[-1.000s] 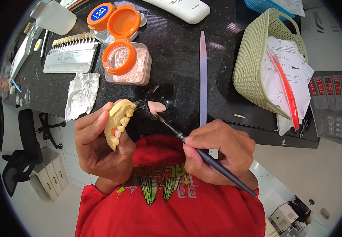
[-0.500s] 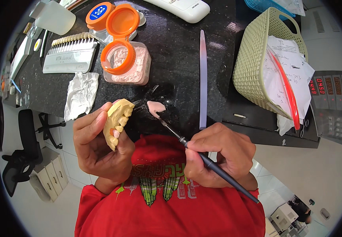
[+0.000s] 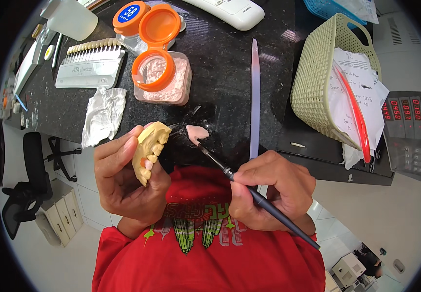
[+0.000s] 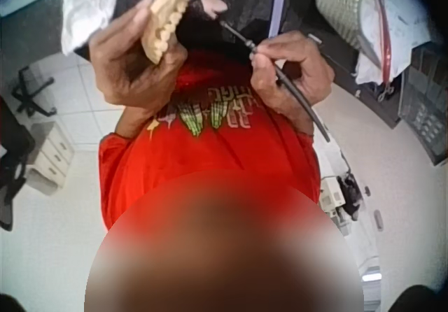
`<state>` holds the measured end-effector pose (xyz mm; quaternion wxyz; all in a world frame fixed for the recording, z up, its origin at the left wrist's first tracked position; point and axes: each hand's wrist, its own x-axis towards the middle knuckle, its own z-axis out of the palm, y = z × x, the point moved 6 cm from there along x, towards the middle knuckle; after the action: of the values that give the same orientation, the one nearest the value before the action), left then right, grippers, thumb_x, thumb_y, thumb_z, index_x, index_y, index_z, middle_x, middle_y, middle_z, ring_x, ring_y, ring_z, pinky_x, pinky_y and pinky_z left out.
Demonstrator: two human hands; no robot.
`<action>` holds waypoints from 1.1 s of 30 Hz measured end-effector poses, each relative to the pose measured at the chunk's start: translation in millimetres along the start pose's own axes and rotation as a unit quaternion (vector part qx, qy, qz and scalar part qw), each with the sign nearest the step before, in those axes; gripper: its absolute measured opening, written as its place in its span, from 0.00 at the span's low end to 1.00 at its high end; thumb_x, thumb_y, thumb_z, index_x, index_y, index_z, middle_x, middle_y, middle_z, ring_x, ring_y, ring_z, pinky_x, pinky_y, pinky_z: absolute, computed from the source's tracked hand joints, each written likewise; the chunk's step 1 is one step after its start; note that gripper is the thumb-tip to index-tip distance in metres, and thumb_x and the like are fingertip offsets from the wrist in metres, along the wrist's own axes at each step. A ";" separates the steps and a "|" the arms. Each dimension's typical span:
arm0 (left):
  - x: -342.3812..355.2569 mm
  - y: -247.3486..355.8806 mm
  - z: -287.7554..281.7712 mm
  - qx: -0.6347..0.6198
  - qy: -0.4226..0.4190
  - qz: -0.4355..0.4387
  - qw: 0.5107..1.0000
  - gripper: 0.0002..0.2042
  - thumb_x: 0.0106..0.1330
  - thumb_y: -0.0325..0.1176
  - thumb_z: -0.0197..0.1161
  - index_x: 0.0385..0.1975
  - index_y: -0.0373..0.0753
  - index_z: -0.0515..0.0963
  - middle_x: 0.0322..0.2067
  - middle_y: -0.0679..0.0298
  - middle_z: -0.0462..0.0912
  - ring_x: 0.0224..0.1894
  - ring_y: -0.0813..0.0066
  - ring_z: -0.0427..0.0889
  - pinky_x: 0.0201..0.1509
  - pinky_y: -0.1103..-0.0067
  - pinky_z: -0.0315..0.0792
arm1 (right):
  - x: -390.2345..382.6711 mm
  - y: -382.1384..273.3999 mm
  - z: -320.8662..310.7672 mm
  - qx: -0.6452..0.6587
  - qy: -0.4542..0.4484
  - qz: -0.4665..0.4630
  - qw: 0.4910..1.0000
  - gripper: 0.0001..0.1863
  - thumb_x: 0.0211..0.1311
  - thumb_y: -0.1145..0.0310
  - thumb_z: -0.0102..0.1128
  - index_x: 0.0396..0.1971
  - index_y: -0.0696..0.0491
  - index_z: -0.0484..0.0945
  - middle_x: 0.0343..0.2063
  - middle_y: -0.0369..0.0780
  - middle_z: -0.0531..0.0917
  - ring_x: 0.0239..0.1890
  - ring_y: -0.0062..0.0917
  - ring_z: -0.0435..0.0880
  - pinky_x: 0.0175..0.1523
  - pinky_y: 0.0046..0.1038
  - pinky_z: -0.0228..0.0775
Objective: Applying pink dental ceramic paste to a dental model using a brush.
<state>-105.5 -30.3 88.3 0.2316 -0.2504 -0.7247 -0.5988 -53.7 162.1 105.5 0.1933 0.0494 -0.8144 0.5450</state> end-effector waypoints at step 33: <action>-1.9 -0.8 -1.1 0.023 0.011 0.009 1.000 0.20 0.49 0.17 0.68 0.44 0.29 0.74 0.42 0.49 0.77 0.41 0.60 0.85 0.42 0.79 0.83 | -5.3 -0.6 -0.1 0.053 -0.025 -0.064 0.996 0.13 0.43 0.81 0.70 0.30 0.59 0.76 0.21 0.43 0.81 0.18 0.23 0.81 0.22 0.18 0.72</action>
<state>-104.5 -31.7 86.7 0.2502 -0.2447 -0.7338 -0.5823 -48.7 161.3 104.1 0.2045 0.1254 -0.7839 0.5727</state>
